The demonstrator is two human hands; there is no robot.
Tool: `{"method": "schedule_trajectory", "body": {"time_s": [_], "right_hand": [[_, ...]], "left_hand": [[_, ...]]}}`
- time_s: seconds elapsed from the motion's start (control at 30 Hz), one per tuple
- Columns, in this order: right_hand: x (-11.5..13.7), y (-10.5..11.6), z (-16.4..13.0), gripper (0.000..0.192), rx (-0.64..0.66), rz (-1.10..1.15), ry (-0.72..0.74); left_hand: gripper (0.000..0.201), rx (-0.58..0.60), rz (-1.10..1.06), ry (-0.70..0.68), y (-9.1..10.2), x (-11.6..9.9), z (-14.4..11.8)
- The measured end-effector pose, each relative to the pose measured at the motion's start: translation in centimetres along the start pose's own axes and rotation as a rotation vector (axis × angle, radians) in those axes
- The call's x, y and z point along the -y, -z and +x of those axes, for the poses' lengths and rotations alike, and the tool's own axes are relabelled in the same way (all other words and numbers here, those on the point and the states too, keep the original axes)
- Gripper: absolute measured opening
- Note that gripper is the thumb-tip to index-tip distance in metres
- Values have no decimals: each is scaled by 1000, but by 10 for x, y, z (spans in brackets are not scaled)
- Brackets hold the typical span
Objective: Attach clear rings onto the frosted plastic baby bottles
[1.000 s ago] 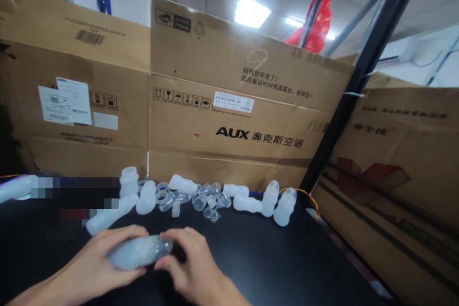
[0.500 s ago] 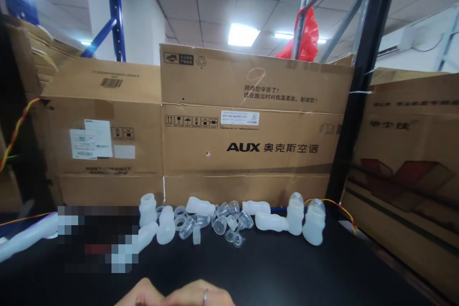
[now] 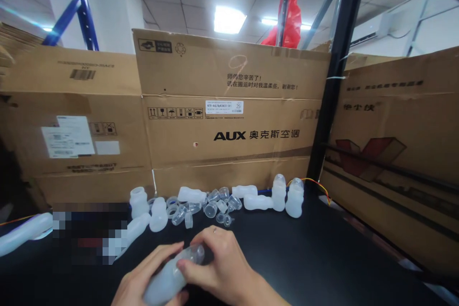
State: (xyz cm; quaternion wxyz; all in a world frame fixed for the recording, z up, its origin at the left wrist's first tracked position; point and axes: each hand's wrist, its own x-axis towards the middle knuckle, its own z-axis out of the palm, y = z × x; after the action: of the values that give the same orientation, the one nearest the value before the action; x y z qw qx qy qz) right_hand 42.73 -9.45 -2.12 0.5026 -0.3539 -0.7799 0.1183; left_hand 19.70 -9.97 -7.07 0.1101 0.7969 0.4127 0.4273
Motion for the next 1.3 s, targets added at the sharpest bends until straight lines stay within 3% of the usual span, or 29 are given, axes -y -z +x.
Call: {"method": "schedule_trajectory", "body": {"time_s": [0.1,0.2,0.33,0.47,0.57,0.73,0.8,0.9,0.93,1.03,1.1,1.2,1.3], "right_hand": [[-11,32,16,20,-100,57,-130],[-35,75,30,34,-219,95,-310],[-62,129,35,34,-233,-338,-336],[-73,154,29,30,-25,-743,-528],[-77,158,25,33,53,-874,-682],[-85,166,16,45,-21,-996,-806],[-85,168,15,49,-106,-1089,-717],[-83,160,18,49,-290,-1169,-402],[-82,154,20,45,-295,-1147,-321],[-88,125,21,41,-86,-1024,-238],[-99,104,18,56,56,-997,-263],[-117,83,10,81,125,-995,-318],[-125,79,6,81,158,-953,-326]], "left_hand": [[99,74,83,-40,0,14,1],[81,217,170,-10,11,28,4],[57,388,121,52,31,26,12],[67,653,1,105,49,11,20],[82,762,-10,102,56,5,24],[78,756,-20,129,56,5,22],[72,716,-25,135,54,4,19],[59,649,-3,131,49,5,15],[54,630,11,127,46,5,15],[35,526,47,88,40,8,16],[17,467,64,49,39,9,19],[31,430,123,-1,42,9,25],[36,354,206,-41,45,12,28]]}}
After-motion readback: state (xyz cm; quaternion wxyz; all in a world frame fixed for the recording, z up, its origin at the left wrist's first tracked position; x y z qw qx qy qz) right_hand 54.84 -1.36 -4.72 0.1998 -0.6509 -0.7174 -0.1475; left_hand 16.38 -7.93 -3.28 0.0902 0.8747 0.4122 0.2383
